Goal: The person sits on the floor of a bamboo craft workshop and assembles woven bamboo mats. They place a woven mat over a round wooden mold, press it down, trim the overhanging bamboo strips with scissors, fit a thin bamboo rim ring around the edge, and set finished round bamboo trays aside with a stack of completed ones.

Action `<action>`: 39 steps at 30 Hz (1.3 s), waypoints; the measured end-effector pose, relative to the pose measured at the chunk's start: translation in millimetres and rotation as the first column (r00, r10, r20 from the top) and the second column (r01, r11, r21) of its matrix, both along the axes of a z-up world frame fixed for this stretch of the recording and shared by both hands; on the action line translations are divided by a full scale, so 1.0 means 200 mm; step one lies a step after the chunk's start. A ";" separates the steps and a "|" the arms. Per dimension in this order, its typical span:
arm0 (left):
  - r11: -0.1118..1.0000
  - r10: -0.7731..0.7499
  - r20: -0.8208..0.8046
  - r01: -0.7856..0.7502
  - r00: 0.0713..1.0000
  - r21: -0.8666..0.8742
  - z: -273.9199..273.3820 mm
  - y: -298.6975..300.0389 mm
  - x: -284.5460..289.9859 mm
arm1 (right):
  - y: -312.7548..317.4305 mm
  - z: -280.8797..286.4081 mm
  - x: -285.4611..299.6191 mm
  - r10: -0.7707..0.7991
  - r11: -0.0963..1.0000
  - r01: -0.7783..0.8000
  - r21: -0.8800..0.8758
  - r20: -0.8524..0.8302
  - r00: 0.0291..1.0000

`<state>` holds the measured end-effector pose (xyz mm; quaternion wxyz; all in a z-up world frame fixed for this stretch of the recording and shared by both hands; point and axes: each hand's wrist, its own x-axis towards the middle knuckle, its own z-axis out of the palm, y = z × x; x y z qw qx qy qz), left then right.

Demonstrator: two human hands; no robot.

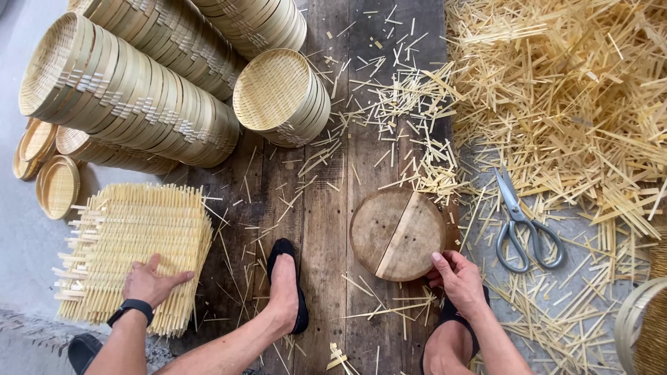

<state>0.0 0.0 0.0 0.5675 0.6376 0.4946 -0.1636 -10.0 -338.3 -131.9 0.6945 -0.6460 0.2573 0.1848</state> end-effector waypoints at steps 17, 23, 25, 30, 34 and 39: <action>1.000 -0.019 -0.034 0.019 0.999 -0.005 0.00 -0.01 -0.02 | -0.01 -0.01 -0.01 0.004 1.000 -0.004 0.016 0.011 1.000; 0.999 -0.035 -0.045 0.036 0.998 0.008 -0.04 0.01 -0.06 | -0.01 -0.06 -0.02 -0.004 0.999 0.003 0.037 0.025 1.000; 0.999 -0.044 -0.031 0.044 0.999 0.016 -0.04 0.02 -0.07 | -0.01 -0.07 -0.02 -0.014 0.998 0.011 0.054 0.040 0.999; 0.993 -0.100 0.039 0.098 0.994 0.069 -0.03 0.05 -0.02 | -0.02 -0.08 -0.02 -0.021 0.998 0.018 0.063 0.047 0.999; 0.991 -0.119 0.059 0.114 0.991 0.076 -0.05 0.07 -0.02 | -0.04 -0.09 -0.05 -0.169 0.982 0.160 0.097 0.103 0.980; 0.991 -0.132 0.229 0.120 0.964 0.067 -0.09 0.08 -0.05 | -0.16 0.21 0.05 -0.246 0.847 0.082 0.526 0.249 0.937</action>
